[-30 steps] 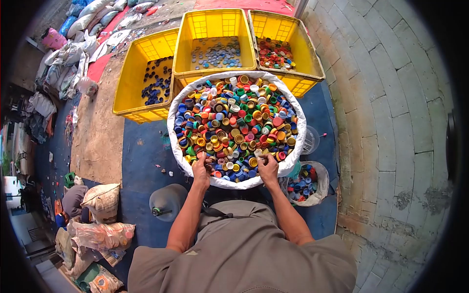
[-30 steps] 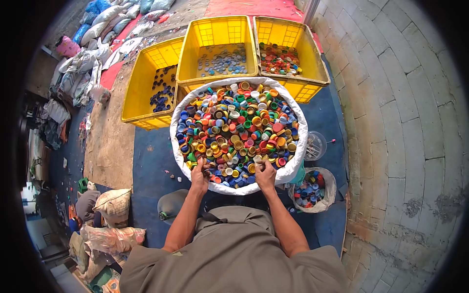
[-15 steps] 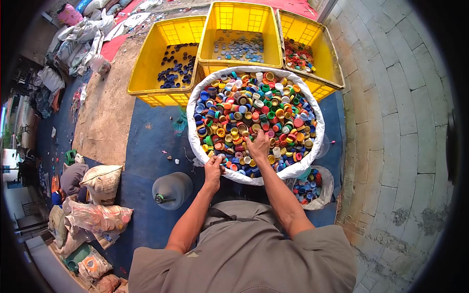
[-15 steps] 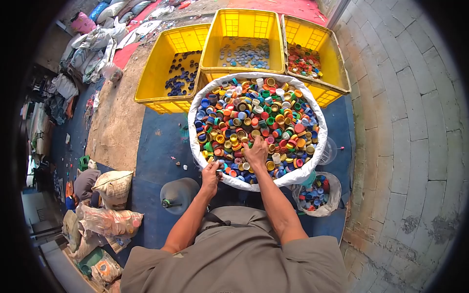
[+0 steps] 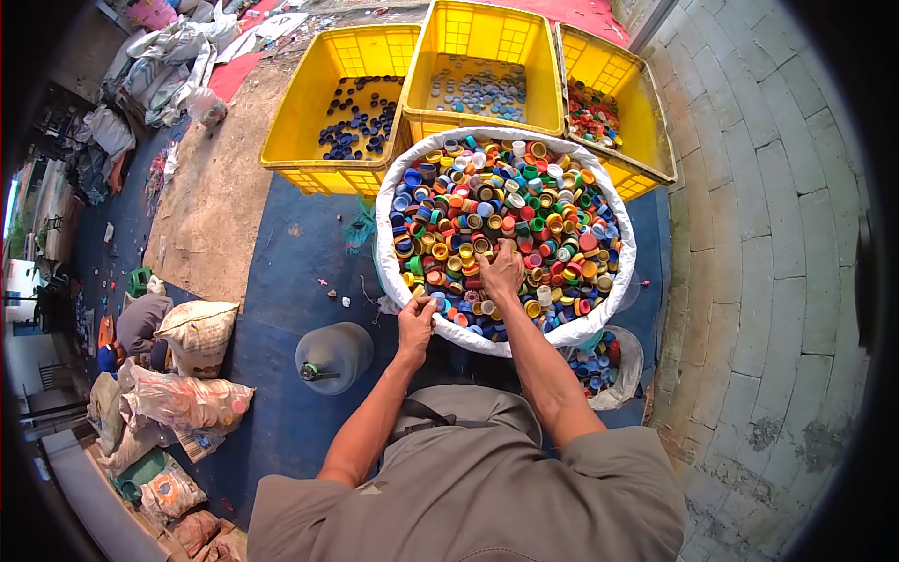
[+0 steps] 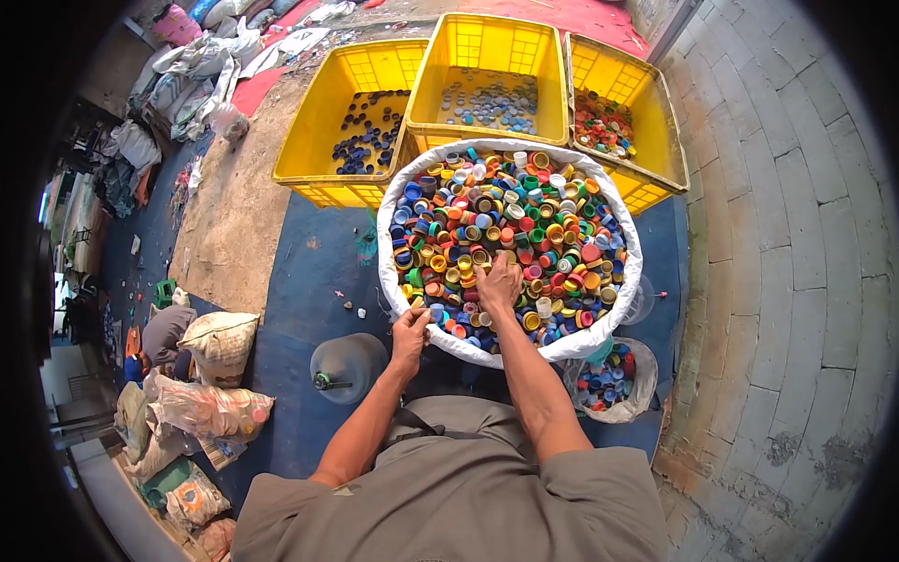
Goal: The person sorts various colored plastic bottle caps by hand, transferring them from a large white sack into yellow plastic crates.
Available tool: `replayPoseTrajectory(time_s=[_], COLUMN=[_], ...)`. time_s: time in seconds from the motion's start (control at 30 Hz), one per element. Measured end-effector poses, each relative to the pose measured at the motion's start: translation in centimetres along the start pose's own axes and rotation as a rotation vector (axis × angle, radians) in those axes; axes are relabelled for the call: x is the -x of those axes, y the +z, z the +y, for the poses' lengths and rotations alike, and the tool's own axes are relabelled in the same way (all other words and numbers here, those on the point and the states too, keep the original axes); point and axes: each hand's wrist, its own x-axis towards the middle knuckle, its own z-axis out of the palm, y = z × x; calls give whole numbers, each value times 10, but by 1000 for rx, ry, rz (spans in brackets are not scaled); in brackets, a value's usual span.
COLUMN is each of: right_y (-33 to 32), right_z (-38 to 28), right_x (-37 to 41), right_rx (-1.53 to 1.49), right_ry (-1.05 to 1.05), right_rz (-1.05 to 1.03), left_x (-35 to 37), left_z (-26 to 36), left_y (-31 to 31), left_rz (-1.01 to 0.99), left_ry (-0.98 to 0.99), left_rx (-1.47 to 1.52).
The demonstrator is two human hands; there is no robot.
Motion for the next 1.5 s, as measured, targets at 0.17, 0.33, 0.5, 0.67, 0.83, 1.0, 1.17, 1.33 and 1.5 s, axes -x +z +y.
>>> replayPoseTrajectory(time_s=[0.17, 0.33, 0.5, 0.67, 0.83, 1.0, 1.17, 1.33, 1.5], right_y=[-18, -40, -59, -83, -88, -94, -83, -83, -59], right_z=[7, 24, 54, 67, 86, 88, 86, 75, 84], right_x=[7, 34, 67, 99, 115, 116, 97, 65, 36], right_rx=[-403, -1188, -1724, -1812, -1835, -1802, -1212, -480, -42], right_ry=[77, 227, 436, 550, 573, 579, 405, 82, -215], right_rz=[-26, -139, -217, -212, -182, -175, -59, 57, 78], left_x=[-16, -57, -87, -97, -111, -102, -101, -64, -33], left_z=[2, 5, 14, 20, 7, 14, 13, 32, 38], left_y=[17, 39, 60, 75, 73, 76, 69, 64, 45], left_rz=[8, 23, 63, 83, 59, 83, -13, -240, -382], left_ry=[173, 492, 736, 785, 808, 792, 738, 220, -128], left_rx=[-146, -512, -1000, -1244, -1296, -1308, -955, 93, 621])
